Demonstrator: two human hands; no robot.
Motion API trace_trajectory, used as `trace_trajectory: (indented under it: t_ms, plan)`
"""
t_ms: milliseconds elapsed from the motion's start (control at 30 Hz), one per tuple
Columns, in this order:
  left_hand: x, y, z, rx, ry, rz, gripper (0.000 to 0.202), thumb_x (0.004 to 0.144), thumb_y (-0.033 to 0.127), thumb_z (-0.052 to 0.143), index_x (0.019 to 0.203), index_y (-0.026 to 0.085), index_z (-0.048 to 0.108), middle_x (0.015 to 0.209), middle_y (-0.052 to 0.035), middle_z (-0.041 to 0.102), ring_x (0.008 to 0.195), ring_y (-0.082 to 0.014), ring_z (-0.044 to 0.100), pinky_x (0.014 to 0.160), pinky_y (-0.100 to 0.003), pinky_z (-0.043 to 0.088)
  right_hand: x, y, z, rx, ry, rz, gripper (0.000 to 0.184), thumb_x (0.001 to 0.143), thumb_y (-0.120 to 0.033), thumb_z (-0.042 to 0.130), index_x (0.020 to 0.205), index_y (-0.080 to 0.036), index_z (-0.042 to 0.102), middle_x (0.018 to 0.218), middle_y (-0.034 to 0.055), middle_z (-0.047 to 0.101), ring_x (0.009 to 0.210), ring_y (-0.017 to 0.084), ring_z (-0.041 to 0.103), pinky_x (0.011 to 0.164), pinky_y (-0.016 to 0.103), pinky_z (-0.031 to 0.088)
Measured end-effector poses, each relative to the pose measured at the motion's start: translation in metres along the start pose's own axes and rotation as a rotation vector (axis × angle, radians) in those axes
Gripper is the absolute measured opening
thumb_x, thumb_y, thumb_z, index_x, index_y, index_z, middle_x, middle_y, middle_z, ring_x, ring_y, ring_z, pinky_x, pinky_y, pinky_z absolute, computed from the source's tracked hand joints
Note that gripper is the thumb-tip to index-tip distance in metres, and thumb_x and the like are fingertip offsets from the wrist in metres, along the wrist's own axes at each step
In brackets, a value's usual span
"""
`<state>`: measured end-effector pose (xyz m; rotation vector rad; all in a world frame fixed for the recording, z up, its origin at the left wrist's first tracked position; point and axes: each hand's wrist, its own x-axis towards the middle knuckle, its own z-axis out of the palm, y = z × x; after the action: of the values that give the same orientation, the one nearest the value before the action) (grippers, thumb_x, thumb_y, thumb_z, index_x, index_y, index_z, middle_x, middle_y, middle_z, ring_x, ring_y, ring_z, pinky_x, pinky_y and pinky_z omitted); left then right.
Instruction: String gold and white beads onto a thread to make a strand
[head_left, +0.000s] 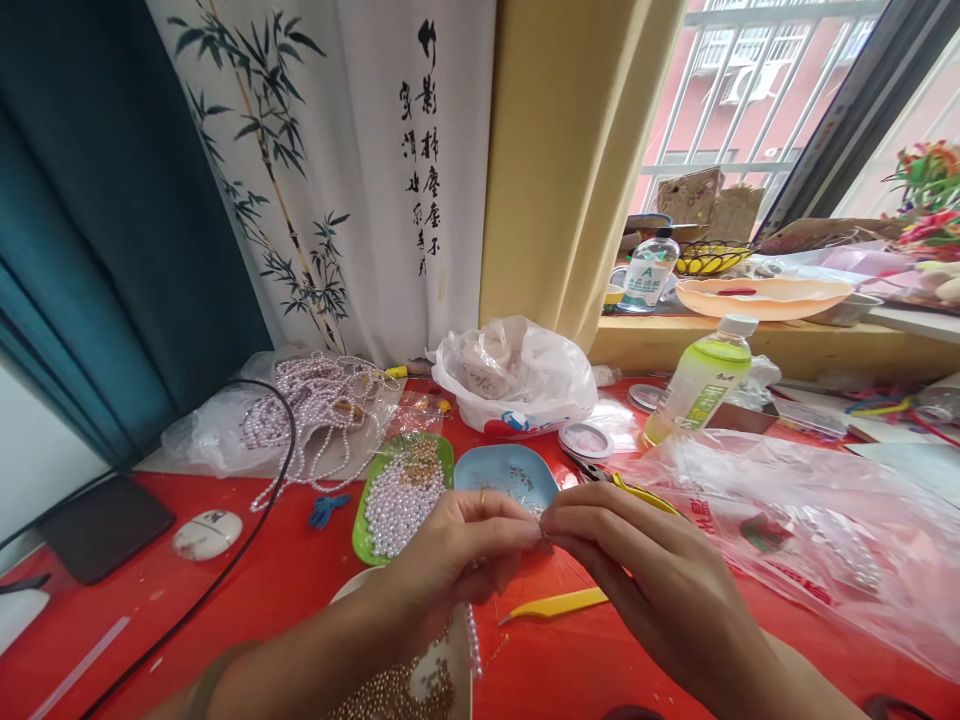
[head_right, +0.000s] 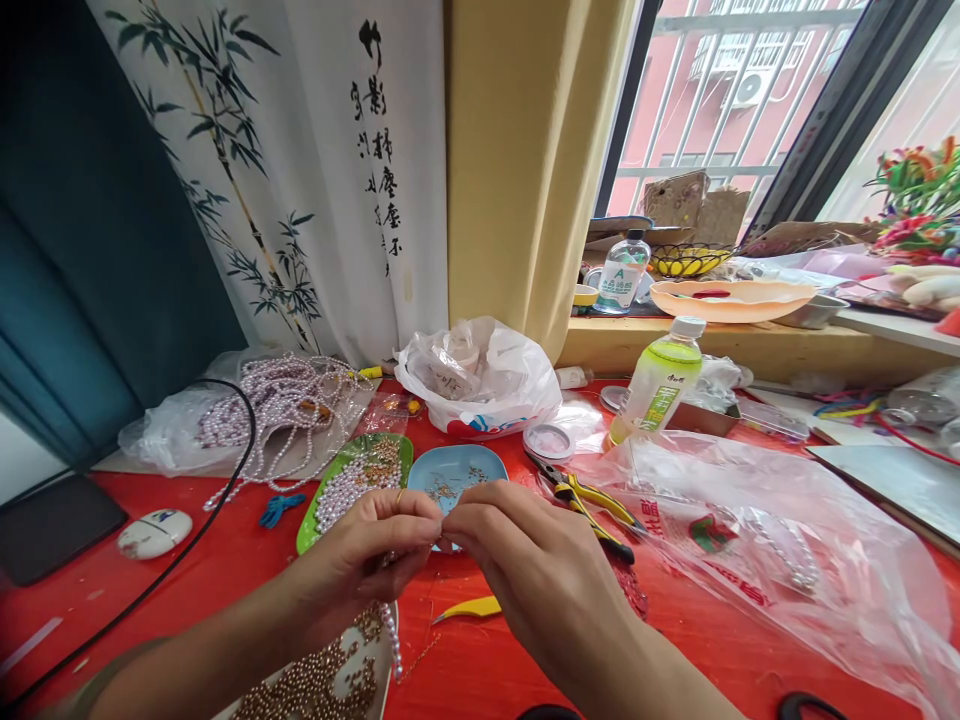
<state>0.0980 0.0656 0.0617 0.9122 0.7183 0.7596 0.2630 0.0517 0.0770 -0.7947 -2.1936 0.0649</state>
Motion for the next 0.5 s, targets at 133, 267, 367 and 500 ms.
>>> trace_trajectory:
  t_ms: [133, 267, 367, 500]
  plan:
    - [0.0002, -0.0003, -0.0002, -0.003, 0.018, 0.008, 0.011, 0.064, 0.022, 0.059, 0.058, 0.014, 0.054, 0.038, 0.008, 0.03, 0.034, -0.0018, 0.016, 0.036, -0.02, 0.006, -0.0001, -0.0006, 0.0, -0.004, 0.007, 0.0, 0.019, 0.081, -0.008, 0.04, 0.084, -0.018, 0.055, 0.076, 0.0033, 0.059, 0.067, 0.01, 0.056, 0.057, 0.02, 0.045]
    - [-0.0002, -0.0012, -0.0005, 0.03, 0.028, 0.023, 0.011, 0.064, 0.022, 0.058, 0.057, 0.014, 0.057, 0.039, 0.0077, 0.026, 0.037, -0.0025, 0.015, 0.039, -0.021, 0.008, -0.0003, -0.0011, -0.0012, 0.001, -0.014, 0.017, 0.02, 0.081, -0.007, 0.039, 0.085, -0.019, 0.055, 0.077, 0.0036, 0.059, 0.069, 0.01, 0.056, 0.059, 0.02, 0.045]
    - [-0.0005, -0.001, -0.0009, 0.061, 0.026, 0.016, 0.013, 0.065, 0.024, 0.057, 0.057, 0.014, 0.058, 0.039, 0.0074, 0.025, 0.037, -0.003, 0.014, 0.04, -0.022, 0.009, -0.0008, -0.0006, -0.0014, 0.002, -0.015, 0.015, 0.02, 0.081, -0.007, 0.039, 0.085, -0.019, 0.054, 0.078, 0.0035, 0.059, 0.07, 0.01, 0.056, 0.06, 0.02, 0.046]
    - [-0.001, 0.0011, 0.0002, 0.078, 0.044, 0.004, 0.012, 0.063, 0.025, 0.057, 0.058, 0.014, 0.058, 0.038, 0.0072, 0.026, 0.038, -0.0034, 0.015, 0.041, -0.023, 0.008, -0.0016, 0.0005, -0.0008, -0.022, -0.013, 0.012, 0.02, 0.081, -0.007, 0.039, 0.086, -0.018, 0.055, 0.079, 0.004, 0.06, 0.071, 0.01, 0.056, 0.06, 0.02, 0.045]
